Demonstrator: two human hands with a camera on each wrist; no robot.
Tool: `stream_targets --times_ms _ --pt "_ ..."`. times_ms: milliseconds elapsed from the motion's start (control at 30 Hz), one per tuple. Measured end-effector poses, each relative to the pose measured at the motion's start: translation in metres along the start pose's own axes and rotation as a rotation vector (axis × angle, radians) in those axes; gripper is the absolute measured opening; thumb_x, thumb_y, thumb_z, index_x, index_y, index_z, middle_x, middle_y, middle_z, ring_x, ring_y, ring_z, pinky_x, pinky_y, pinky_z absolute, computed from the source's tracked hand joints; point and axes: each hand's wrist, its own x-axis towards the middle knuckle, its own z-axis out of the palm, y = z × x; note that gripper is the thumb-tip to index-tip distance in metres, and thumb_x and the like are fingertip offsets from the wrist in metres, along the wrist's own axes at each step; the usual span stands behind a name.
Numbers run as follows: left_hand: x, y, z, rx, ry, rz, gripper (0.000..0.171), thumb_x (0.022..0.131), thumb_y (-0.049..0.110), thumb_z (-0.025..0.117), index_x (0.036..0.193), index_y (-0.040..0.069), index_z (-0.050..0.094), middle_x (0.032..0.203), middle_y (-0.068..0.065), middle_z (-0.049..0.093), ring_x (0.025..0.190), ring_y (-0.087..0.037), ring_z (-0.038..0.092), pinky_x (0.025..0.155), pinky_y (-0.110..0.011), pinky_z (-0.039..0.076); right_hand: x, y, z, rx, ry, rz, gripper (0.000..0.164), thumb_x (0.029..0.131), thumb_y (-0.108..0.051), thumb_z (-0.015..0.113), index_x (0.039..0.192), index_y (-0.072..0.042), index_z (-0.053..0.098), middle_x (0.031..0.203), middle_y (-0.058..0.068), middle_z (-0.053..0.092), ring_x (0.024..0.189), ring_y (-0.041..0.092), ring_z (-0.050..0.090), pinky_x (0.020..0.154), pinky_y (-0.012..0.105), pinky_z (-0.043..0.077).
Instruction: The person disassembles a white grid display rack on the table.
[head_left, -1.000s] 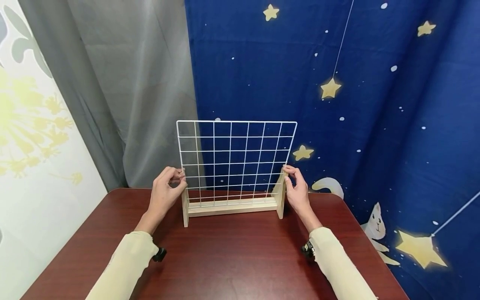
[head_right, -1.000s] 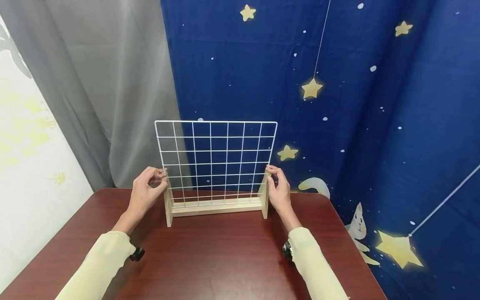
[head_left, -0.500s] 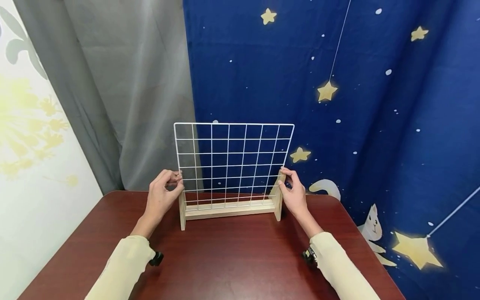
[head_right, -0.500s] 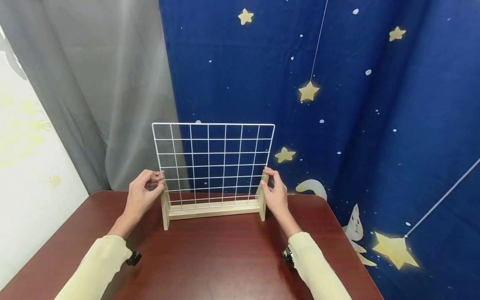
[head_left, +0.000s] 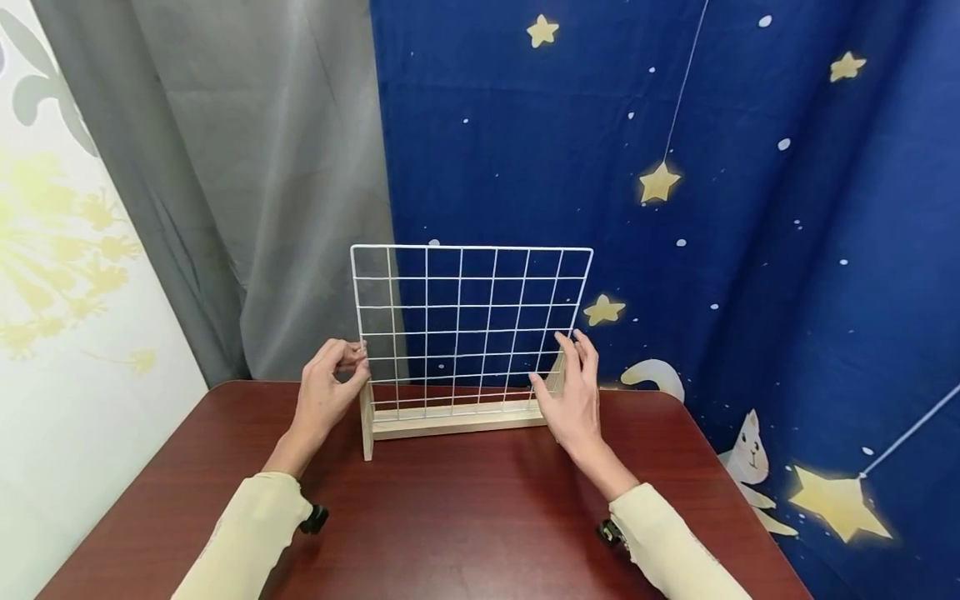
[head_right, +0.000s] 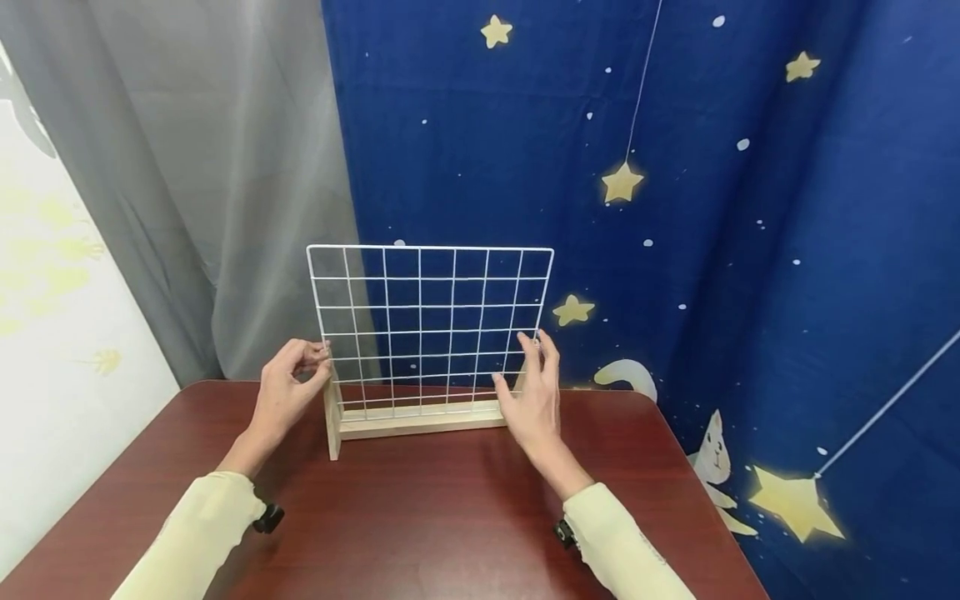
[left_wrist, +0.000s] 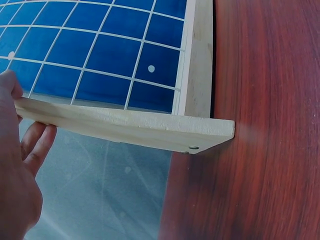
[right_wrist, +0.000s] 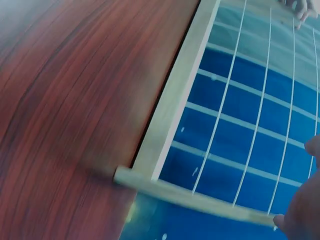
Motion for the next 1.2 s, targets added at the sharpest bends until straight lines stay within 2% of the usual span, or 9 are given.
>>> stream_targets --times_ms 133,300,367,500,600,767,867,1000,1200 --pt "0.000 0.000 0.001 0.000 -0.002 -0.005 0.007 0.093 0.005 0.070 0.090 0.010 0.066 0.110 -0.007 0.071 0.098 -0.008 0.071 0.085 -0.002 0.051 0.002 -0.016 0.012 -0.006 0.012 -0.104 0.082 0.087 -0.015 0.087 0.158 -0.017 0.047 0.171 0.014 0.029 0.151 0.037 0.044 0.112 0.057 0.052" --pt "0.000 -0.001 0.002 0.001 -0.007 -0.001 0.012 0.092 0.001 0.071 0.089 0.010 0.064 0.111 -0.007 0.071 0.100 0.002 0.066 0.085 -0.003 0.052 0.010 -0.035 0.027 0.002 0.005 -0.182 0.081 0.088 -0.017 0.086 0.159 -0.021 0.047 0.173 0.010 0.030 0.155 0.033 0.040 0.111 0.053 0.054" --pt "0.000 -0.002 0.002 0.010 -0.008 0.000 0.012 0.092 0.001 0.070 0.089 0.011 0.064 0.111 -0.007 0.070 0.100 0.002 0.066 0.084 -0.002 0.051 0.014 -0.043 0.034 0.021 0.008 -0.215 0.079 0.089 -0.017 0.085 0.159 -0.020 0.047 0.172 0.012 0.031 0.155 0.033 0.041 0.111 0.051 0.055" --pt "0.001 -0.002 0.001 0.016 -0.006 -0.005 0.011 0.092 0.002 0.070 0.088 0.011 0.064 0.110 -0.005 0.070 0.097 -0.007 0.067 0.084 -0.001 0.049 0.019 -0.058 0.048 0.041 0.002 -0.265 0.076 0.092 -0.019 0.082 0.160 -0.021 0.047 0.171 0.014 0.032 0.152 0.034 0.046 0.109 0.046 0.057" --pt "0.002 -0.001 0.001 0.017 -0.005 -0.009 0.010 0.091 0.004 0.070 0.088 0.011 0.064 0.110 -0.005 0.070 0.096 -0.012 0.068 0.084 -0.001 0.048 0.017 -0.067 0.058 0.015 -0.025 -0.274 0.078 0.094 -0.022 0.081 0.162 -0.024 0.044 0.172 0.015 0.031 0.151 0.035 0.047 0.108 0.045 0.058" --pt "0.002 -0.001 0.001 0.019 -0.008 -0.009 0.009 0.091 0.005 0.070 0.087 0.011 0.064 0.111 -0.005 0.071 0.096 -0.012 0.069 0.084 -0.001 0.048 0.016 -0.077 0.071 -0.065 -0.040 -0.253 0.086 0.091 -0.023 0.084 0.164 -0.028 0.038 0.175 0.012 0.026 0.152 0.037 0.046 0.108 0.050 0.057" --pt "0.002 -0.001 0.001 0.020 -0.005 -0.012 0.008 0.091 0.006 0.069 0.087 0.011 0.064 0.111 -0.004 0.071 0.095 -0.013 0.070 0.084 -0.002 0.049 0.020 -0.081 0.076 -0.142 -0.052 -0.240 0.089 0.092 -0.026 0.084 0.166 -0.031 0.035 0.178 0.008 0.019 0.153 0.038 0.045 0.100 0.050 0.062" --pt "0.001 -0.001 0.001 0.020 0.002 -0.010 0.007 0.091 0.007 0.069 0.088 0.012 0.065 0.111 -0.005 0.071 0.095 -0.013 0.070 0.084 -0.001 0.049 0.026 -0.085 0.082 -0.226 -0.086 -0.228 0.088 0.095 -0.032 0.080 0.167 -0.036 0.030 0.179 0.004 0.013 0.154 0.036 0.043 0.080 0.043 0.067" --pt "0.000 0.000 0.002 0.010 0.009 0.006 0.009 0.091 0.004 0.070 0.089 0.011 0.066 0.111 -0.006 0.072 0.094 -0.012 0.069 0.084 -0.002 0.049 0.032 -0.088 0.093 -0.258 -0.099 -0.223 0.084 0.098 -0.031 0.076 0.167 -0.037 0.028 0.179 0.001 0.015 0.153 0.030 0.044 0.065 0.037 0.066"
